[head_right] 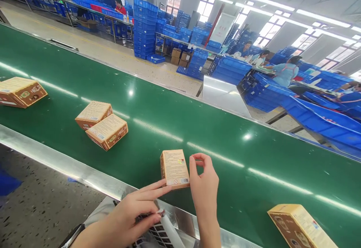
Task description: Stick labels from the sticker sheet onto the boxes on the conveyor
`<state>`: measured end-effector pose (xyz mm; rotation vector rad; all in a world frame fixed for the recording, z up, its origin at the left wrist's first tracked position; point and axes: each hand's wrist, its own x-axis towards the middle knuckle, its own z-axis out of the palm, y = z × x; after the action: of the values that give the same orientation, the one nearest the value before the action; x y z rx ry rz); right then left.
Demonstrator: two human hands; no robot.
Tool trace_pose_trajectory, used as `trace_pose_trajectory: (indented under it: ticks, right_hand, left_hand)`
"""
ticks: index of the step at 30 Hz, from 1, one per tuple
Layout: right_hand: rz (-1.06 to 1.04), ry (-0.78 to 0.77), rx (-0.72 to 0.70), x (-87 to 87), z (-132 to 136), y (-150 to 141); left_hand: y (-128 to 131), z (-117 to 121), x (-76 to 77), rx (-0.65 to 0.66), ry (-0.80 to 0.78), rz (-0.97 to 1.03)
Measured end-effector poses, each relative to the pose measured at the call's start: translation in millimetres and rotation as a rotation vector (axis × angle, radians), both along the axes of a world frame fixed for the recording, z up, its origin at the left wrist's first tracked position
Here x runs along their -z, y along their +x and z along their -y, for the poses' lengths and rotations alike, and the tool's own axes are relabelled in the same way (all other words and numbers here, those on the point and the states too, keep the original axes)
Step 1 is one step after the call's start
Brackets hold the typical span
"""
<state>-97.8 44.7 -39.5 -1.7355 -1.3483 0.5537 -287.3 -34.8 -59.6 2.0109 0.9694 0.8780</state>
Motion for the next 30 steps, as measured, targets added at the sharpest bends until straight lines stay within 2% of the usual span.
trace_pose_trajectory:
  ticks: [2, 4, 6, 8, 14, 19, 21, 23, 25, 27, 30]
  right_hand:
    - [0.095, 0.106, -0.148, -6.9, 18.2, 0.8]
    - [0.151, 0.210, -0.402, -10.5, 36.8, -2.8]
    - [0.217, 0.298, -0.641, -8.6, 50.3, -8.0]
    - [0.288, 0.358, -0.736, -2.5, 56.8, -12.3]
    - [0.327, 0.389, -0.738, 8.4, 54.4, -17.5]
    - [0.405, 0.551, -0.628, 6.2, 51.5, -28.3]
    - [0.429, 0.603, -0.636, 5.1, 51.0, -33.1]
    - [0.357, 0.602, -0.665, 3.4, 49.7, -36.4]
    - [0.207, 0.498, -0.697, 1.7, 45.0, -38.9]
    - [-0.027, 0.295, -0.636, 1.3, 33.9, -43.1]
    - [-0.439, 0.003, -0.481, 5.6, 5.1, -58.2]
  left_hand:
    - [-5.6, 2.8, -5.6, -0.108, -0.188, 0.091]
    - [-8.7, 4.4, -8.9, -0.197, -0.340, 0.124]
    - [-9.3, 5.0, -9.6, -0.238, -0.408, 0.147]
    - [-9.0, 5.4, -8.6, -0.242, -0.409, 0.179]
    - [-11.9, 6.6, -8.7, -0.190, -0.430, 0.220]
    - [-15.0, 6.6, -6.9, -0.155, -0.508, 0.209]
    - [-15.5, 6.4, -3.7, -0.195, -0.544, 0.218]
    - [-18.1, 5.3, -0.8, -0.263, -0.584, 0.254]
    - [-25.4, 3.4, 0.4, -0.324, -0.616, 0.299]
    - [-38.2, 1.0, -1.0, -0.362, -0.606, 0.336]
    - [-63.8, -2.9, -6.0, -0.420, -0.405, 0.271]
